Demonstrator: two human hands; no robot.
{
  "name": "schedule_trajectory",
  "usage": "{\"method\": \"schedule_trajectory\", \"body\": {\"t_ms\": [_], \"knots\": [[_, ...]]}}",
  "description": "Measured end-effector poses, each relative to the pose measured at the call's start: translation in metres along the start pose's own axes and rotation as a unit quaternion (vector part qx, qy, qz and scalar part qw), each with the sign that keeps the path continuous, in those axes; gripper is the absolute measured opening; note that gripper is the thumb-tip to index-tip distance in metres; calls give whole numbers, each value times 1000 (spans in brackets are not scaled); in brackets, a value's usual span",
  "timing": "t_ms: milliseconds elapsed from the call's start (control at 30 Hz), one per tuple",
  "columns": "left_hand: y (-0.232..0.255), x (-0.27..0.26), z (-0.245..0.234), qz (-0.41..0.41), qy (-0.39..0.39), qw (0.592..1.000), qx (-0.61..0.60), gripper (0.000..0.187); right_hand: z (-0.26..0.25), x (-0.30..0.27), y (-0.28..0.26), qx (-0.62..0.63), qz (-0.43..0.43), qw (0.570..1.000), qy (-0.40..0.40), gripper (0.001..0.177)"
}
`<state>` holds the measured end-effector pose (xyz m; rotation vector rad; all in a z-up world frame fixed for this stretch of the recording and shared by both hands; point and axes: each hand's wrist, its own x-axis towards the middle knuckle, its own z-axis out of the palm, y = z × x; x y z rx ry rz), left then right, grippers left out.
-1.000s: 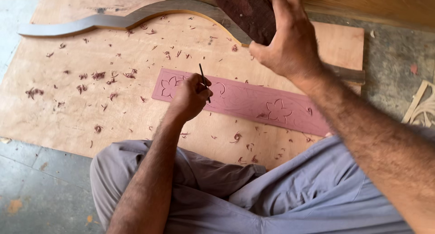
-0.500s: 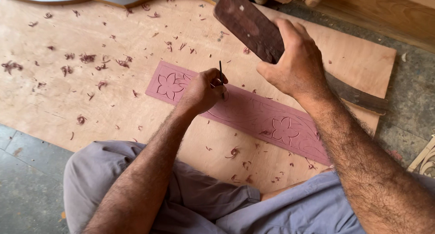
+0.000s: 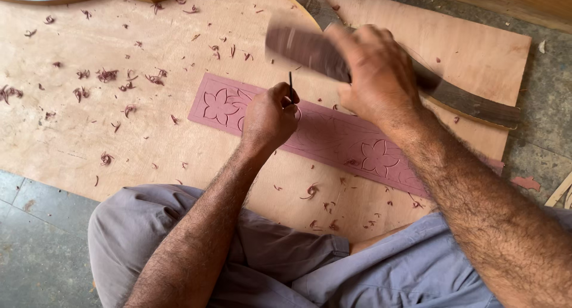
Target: The person carves floral patterns into a wooden panel using a chisel and a wooden mallet.
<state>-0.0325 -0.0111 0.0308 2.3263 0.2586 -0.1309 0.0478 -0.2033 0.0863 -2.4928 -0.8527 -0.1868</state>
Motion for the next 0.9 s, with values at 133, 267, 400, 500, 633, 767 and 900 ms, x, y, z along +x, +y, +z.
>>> {"method": "schedule_trajectory", "body": {"t_ms": [133,267,400,500,633,767,900], "knots": [[2,-4,1,-57,8,998,-29,16,3,-6,-5,-80,-24,996,12,81],[1,-6,5,-91,39,994,-43,14,3,-3,-6,-167,-81,983,3,80],[-2,-7,11,-105,67,990,-67,13,9,-5,-14,-6,-9,1000,21,79],[-4,-7,11,-127,69,988,-58,13,6,-1,-18,-165,-75,983,3,78],[-6,-13,16,-124,91,983,-96,13,7,-4,-23,-129,-91,987,33,72],[-13,-17,14,-88,83,972,-203,11,8,-5,-23,-106,-79,991,20,67],[-22,-21,-2,-95,107,906,-398,16,4,-9,-20,-58,-27,998,9,78]]}}
